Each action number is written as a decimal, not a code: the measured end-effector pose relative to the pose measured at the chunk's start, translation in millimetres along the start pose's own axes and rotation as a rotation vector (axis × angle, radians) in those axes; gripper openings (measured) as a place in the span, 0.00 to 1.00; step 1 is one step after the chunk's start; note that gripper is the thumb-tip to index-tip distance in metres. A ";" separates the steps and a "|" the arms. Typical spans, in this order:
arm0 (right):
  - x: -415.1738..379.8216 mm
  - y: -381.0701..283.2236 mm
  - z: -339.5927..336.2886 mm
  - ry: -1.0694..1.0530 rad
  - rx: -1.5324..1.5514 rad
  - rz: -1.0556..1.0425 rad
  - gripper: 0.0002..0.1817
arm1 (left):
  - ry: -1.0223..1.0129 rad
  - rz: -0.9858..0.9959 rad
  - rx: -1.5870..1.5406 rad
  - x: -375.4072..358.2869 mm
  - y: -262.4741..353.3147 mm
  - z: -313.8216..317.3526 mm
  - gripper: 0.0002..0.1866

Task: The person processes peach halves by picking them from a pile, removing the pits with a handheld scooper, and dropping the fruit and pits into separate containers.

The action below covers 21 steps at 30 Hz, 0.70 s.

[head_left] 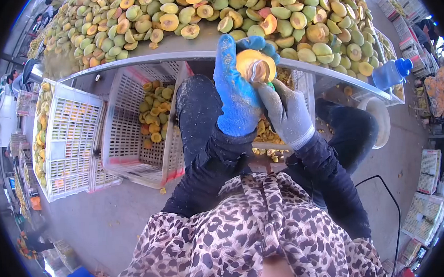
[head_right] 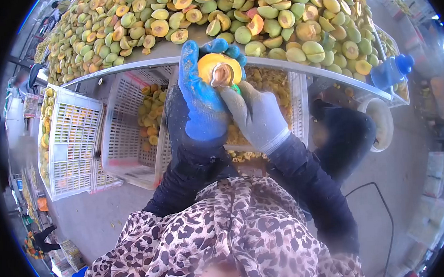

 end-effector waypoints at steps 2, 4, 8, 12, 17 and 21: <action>0.7 5.8 -1.9 -0.058 -0.066 -0.025 0.17 | 0.016 0.030 0.107 0.8 -5.1 -7.0 0.21; -1.1 2.8 -5.0 -0.100 -0.064 -0.013 0.17 | -0.079 0.073 0.204 -0.7 -2.1 -12.8 0.21; 2.6 11.0 -15.1 -0.212 -0.212 0.068 0.17 | -0.300 0.055 0.576 7.9 10.0 -12.4 0.21; -1.9 7.2 -2.6 -0.058 0.211 0.219 0.17 | -0.100 0.085 0.161 0.3 -1.1 1.6 0.21; -0.6 3.4 -4.4 -0.078 -0.074 -0.027 0.18 | -0.019 0.058 0.084 -2.0 -4.3 -4.7 0.22; -2.4 -1.2 -8.5 -0.167 -0.073 0.146 0.19 | -0.337 0.130 0.414 2.7 3.1 -8.6 0.22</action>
Point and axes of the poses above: each hand's wrist, its own x-axis towards the middle knuckle, its own z-axis out of the palm, y = z × x, the point moved 3 cm from there along x, towards the middle knuckle, and after that the axes turned 14 degrees about x, right-handed, at the moved point
